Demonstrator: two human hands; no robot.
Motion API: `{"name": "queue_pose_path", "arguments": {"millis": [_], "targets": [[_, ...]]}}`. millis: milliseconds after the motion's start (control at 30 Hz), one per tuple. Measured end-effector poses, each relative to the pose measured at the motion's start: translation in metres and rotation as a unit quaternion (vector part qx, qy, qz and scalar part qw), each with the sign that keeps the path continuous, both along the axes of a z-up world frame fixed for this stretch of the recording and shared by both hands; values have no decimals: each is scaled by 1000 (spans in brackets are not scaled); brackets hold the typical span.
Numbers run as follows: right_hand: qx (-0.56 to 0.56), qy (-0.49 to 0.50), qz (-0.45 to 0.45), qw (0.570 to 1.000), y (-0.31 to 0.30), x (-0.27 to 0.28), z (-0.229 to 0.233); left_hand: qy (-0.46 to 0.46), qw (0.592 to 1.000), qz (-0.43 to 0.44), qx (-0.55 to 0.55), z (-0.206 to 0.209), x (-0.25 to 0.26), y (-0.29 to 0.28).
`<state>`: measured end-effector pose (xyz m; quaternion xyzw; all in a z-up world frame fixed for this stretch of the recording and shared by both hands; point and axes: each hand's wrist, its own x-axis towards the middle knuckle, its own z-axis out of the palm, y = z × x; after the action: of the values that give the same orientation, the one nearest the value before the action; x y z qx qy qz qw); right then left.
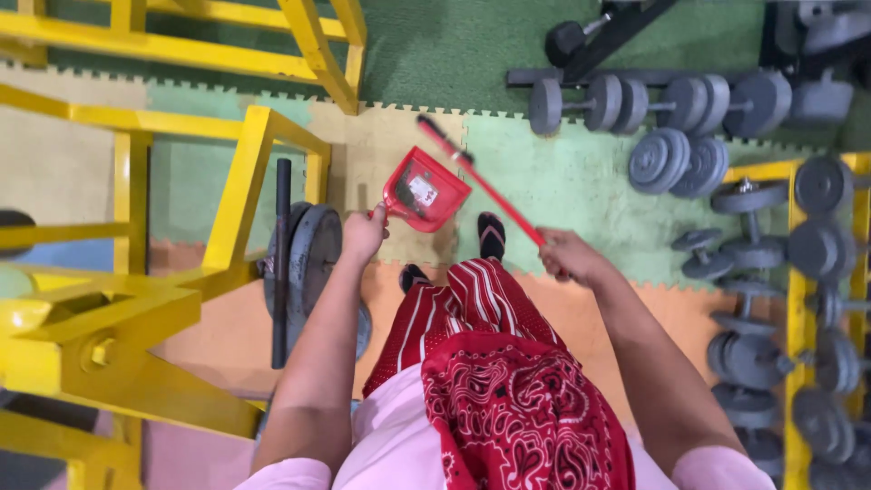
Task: The person is sweeping debris off the floor into a dustpan using a small broom inside a gym.
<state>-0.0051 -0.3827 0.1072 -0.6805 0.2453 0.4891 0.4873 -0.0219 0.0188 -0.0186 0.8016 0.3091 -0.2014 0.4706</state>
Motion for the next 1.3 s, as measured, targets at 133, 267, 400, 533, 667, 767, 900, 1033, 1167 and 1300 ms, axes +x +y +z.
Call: {"name": "queue_pose_path", "arguments": {"millis": [133,267,400,533,667,767,900,1033,1167,1300], "targets": [[24,-31,0,999,-9,76,-51,22,998,46,22,14,17,-18],[34,-108,69,991,-11,118,-133,97,993,55,49,29,40,-47],[-50,-69,269,959,37,107,-106,136,986,68,67,35,63,-69],[-58,-9,280,958,24,87,-55,135,985,82,73,23,74,-73],[113,56,198,972,-62,130,-76,111,985,111,75,18,58,-65],[144,93,131,977,-96,188,-64,89,982,150,69,19,21,-59],[83,52,143,985,-84,256,-51,56,966,251,25,23,-34,-65],[88,-38,188,977,-26,290,-112,49,944,328,3,30,-59,-72],[23,-107,224,968,42,275,-185,56,927,370,11,28,-69,-78],[-69,-104,398,909,90,187,-255,62,924,378,15,21,-68,-78]]}}
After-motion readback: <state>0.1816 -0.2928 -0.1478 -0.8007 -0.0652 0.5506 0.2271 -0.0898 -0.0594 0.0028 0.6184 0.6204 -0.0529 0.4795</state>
